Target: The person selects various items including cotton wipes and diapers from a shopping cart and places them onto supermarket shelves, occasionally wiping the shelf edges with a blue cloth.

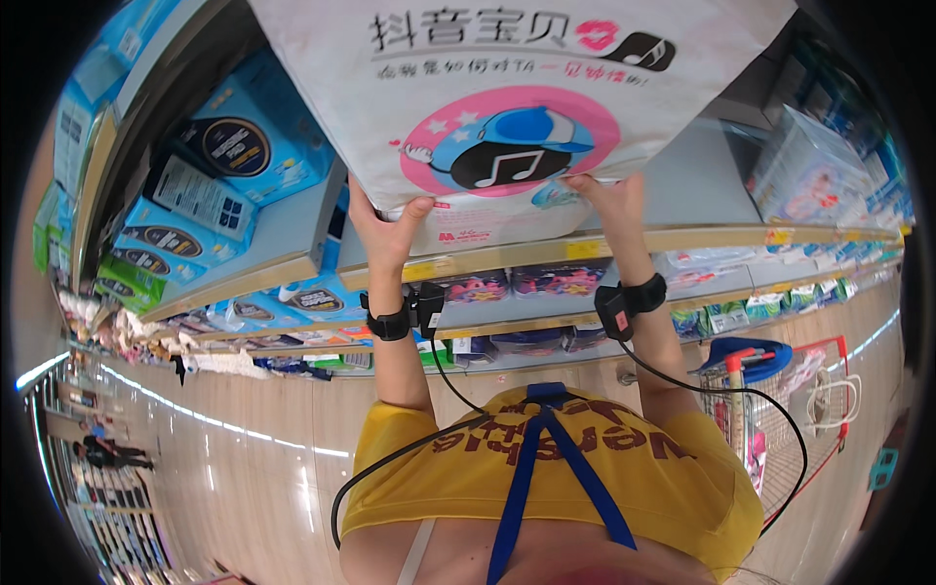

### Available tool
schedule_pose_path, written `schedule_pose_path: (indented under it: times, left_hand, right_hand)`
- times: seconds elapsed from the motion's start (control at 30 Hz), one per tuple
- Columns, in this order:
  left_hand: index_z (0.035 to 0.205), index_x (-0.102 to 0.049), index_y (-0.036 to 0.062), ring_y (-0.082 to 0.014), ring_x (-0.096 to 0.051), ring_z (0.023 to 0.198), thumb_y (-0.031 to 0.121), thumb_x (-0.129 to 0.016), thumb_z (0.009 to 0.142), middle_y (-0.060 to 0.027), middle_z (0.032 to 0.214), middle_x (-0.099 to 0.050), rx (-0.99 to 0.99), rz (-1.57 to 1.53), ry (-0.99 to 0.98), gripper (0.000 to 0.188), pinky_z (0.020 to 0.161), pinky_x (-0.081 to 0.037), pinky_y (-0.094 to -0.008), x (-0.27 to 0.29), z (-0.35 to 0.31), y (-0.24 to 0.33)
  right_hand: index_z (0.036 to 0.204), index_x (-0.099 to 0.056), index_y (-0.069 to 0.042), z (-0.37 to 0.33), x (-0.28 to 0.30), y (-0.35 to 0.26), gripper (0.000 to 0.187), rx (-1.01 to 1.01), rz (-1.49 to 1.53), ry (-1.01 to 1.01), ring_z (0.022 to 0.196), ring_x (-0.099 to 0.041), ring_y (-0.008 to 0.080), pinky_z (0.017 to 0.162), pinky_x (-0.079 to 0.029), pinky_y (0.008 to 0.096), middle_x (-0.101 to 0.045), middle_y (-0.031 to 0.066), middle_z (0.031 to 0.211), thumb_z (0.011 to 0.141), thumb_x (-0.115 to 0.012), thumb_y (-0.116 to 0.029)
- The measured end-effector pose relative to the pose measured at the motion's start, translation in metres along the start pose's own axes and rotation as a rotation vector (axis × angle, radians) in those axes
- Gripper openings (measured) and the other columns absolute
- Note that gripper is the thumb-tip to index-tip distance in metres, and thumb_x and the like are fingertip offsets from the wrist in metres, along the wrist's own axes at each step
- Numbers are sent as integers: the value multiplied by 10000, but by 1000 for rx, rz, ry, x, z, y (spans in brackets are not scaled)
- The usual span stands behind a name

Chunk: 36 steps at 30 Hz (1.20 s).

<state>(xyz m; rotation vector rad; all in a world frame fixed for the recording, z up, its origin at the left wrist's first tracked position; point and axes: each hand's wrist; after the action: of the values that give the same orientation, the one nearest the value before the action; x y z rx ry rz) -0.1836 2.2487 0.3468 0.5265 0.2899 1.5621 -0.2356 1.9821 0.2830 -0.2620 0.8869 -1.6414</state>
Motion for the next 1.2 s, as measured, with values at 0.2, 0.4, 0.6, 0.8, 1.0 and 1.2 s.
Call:
schedule_pose_path:
  times: [0.2,0.4,0.6,0.8,1.0,1.2]
  left_hand:
    - [1278,-399,-29,-203,-543,1024,352,-835,693,-121,1131,-560,129,49,68,823,907,-420,-322,83,-19,-84]
    - [1335,-370,-26,-219,-485,1131,385,-745,792,-150,1262,-490,227,21,139,777,968,-370,-334,113,-18,-106]
    - [1350,-346,-27,-226,-438,1176,317,-686,851,-148,1288,-458,89,79,253,695,1009,-323,-334,107,-17,-124]
    - [1353,-323,-37,-205,-468,1130,191,-498,966,-163,1291,-454,191,160,589,483,976,-358,-306,57,-29,-100]
    - [1444,-29,-52,-342,-117,1405,205,-522,937,-249,1497,-70,60,322,473,753,1145,-113,-457,-3,-39,-54]
    - [1346,-282,-35,-401,-135,1382,115,-603,845,-258,1450,-148,-142,194,14,613,1109,-150,-531,-134,-98,-44]
  right_hand:
    - [1061,-574,11,5,-90,50,519,-138,-4,-64,865,-625,152,793,-491,285,-666,64,952,635,-852,-94]
    - [1120,-534,10,7,-142,60,601,-131,-85,-59,1000,-563,205,871,-447,313,-543,99,1073,631,-844,-153]
    - [1196,-478,11,10,-155,69,682,-71,-138,-84,1079,-520,274,928,-414,353,-509,128,1119,662,-832,-221]
    - [1357,-334,1,-1,-142,77,849,-65,-235,-179,1159,-488,323,1000,-383,388,-495,157,1203,711,-807,-279]
    - [1320,-434,-47,-28,-71,50,567,-82,-191,-132,1139,-533,254,949,-442,376,-488,129,1262,838,-690,-203]
    - [1106,-604,-7,-94,60,22,249,-143,-295,233,968,-619,168,836,-476,269,-562,92,1171,897,-474,36]
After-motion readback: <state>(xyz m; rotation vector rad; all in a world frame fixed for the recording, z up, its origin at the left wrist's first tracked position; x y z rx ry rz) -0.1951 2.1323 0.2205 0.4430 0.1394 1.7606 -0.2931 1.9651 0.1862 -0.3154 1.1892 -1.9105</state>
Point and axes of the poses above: each hand's wrist, its own z-axis towards the middle knuckle, its own x-axis out of the back of the hand, y = z × x
